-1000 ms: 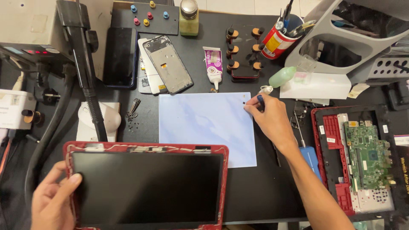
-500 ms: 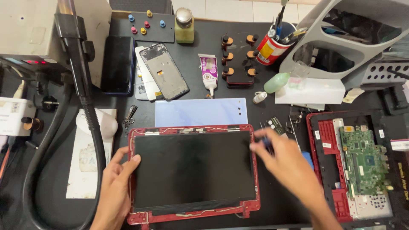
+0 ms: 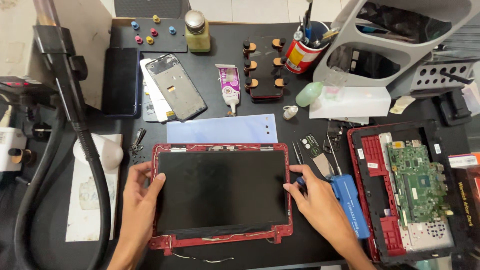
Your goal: The person places a screen into a red laptop chassis and uses a screwdriver to secure it. They then flip the laptop over to access the back, remove a small metal bracket, and continue using the screwdriver to fasten screws around the screen's perimeter.
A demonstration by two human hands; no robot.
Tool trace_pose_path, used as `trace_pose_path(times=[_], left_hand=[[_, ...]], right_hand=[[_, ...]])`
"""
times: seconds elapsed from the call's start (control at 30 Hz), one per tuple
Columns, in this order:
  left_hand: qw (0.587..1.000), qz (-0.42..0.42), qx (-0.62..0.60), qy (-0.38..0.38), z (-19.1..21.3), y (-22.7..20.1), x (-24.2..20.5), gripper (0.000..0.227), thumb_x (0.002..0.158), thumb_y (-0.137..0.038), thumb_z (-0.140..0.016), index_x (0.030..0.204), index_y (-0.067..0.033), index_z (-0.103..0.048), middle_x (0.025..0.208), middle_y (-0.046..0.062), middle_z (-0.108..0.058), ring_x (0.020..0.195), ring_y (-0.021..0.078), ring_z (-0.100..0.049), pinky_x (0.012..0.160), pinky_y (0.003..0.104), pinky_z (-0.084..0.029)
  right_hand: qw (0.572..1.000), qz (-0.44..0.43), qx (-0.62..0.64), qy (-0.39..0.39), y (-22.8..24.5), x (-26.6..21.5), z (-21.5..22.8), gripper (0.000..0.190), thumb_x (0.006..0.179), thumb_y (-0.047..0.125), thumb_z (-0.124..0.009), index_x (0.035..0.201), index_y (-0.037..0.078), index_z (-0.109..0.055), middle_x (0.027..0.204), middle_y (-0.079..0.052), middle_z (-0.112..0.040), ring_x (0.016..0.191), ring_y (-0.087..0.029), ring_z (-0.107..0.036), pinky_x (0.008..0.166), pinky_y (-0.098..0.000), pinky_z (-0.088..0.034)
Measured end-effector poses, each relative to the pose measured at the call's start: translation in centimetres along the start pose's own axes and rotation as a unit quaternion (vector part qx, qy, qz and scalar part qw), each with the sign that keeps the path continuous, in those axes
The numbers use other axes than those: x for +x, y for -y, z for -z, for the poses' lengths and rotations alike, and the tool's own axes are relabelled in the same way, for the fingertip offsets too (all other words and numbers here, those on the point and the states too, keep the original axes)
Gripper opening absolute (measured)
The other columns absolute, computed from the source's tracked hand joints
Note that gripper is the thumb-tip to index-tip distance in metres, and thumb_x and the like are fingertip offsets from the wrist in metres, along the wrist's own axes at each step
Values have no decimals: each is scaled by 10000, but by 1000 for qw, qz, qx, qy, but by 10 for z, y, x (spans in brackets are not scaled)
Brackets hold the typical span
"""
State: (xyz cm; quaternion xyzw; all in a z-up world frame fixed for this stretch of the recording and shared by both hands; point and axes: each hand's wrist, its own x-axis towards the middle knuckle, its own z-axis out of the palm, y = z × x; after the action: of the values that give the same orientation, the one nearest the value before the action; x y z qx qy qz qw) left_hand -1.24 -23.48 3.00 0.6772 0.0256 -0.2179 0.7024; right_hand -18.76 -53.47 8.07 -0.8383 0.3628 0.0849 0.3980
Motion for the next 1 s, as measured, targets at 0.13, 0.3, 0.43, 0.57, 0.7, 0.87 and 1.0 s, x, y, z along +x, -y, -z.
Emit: trace_pose_path(times=[0.13,0.3,0.43,0.57,0.7,0.87,1.0], left_hand=[[998,-26,49,-12,-1,3,2,319,966,-84,-642,1256,21,-559,1025,25,-653,927,78,-600,822,213,-505],[982,-66,174,-25,0,8,9,380,971,-125,-675,1307,23,-578,934,19,-567,805,78,-505,719,218,-445],[952,-103,285,-38,-1,3,8,435,948,-132,-697,1343,24,-603,1044,56,-555,832,104,-521,742,242,-471],[946,-106,304,-34,-3,0,7,528,932,-144,-702,1425,0,-579,1055,65,-543,814,119,-521,721,261,-469],[942,-101,319,-40,-9,-5,5,549,922,-142,-714,1442,-32,-577,1055,72,-540,821,122,-530,713,262,-472],[908,-143,390,-54,-20,-7,-9,581,901,-188,-725,1447,-74,-561,1140,161,-505,961,248,-543,840,353,-461],[816,-237,523,-73,-29,-3,-18,660,854,-252,-754,1449,-58,-547,1200,236,-490,1191,422,-449,1052,512,-350]], right_hand=[[1000,5,14,2,3,0,2,424,891,239,-718,1254,69,-584,741,-116,-677,616,-215,-613,610,-379,-519],[1000,27,12,-7,4,-2,4,428,899,252,-705,1257,56,-577,745,-130,-675,618,-236,-619,620,-387,-521],[999,45,10,-16,3,-2,4,419,910,265,-693,1250,46,-580,758,-146,-676,612,-251,-629,615,-396,-516],[999,47,14,-17,4,-1,4,401,921,278,-685,1240,52,-596,750,-155,-672,601,-256,-619,601,-399,-508],[997,68,20,-20,7,1,7,383,925,290,-687,1218,55,-615,756,-126,-671,591,-214,-607,591,-371,-512],[1000,19,15,-12,9,1,9,422,898,295,-715,1244,78,-610,760,-94,-639,581,-195,-556,573,-358,-492],[996,51,23,-75,-1,-2,11,372,923,229,-691,1246,62,-612,828,-102,-583,652,-214,-548,603,-349,-498]])
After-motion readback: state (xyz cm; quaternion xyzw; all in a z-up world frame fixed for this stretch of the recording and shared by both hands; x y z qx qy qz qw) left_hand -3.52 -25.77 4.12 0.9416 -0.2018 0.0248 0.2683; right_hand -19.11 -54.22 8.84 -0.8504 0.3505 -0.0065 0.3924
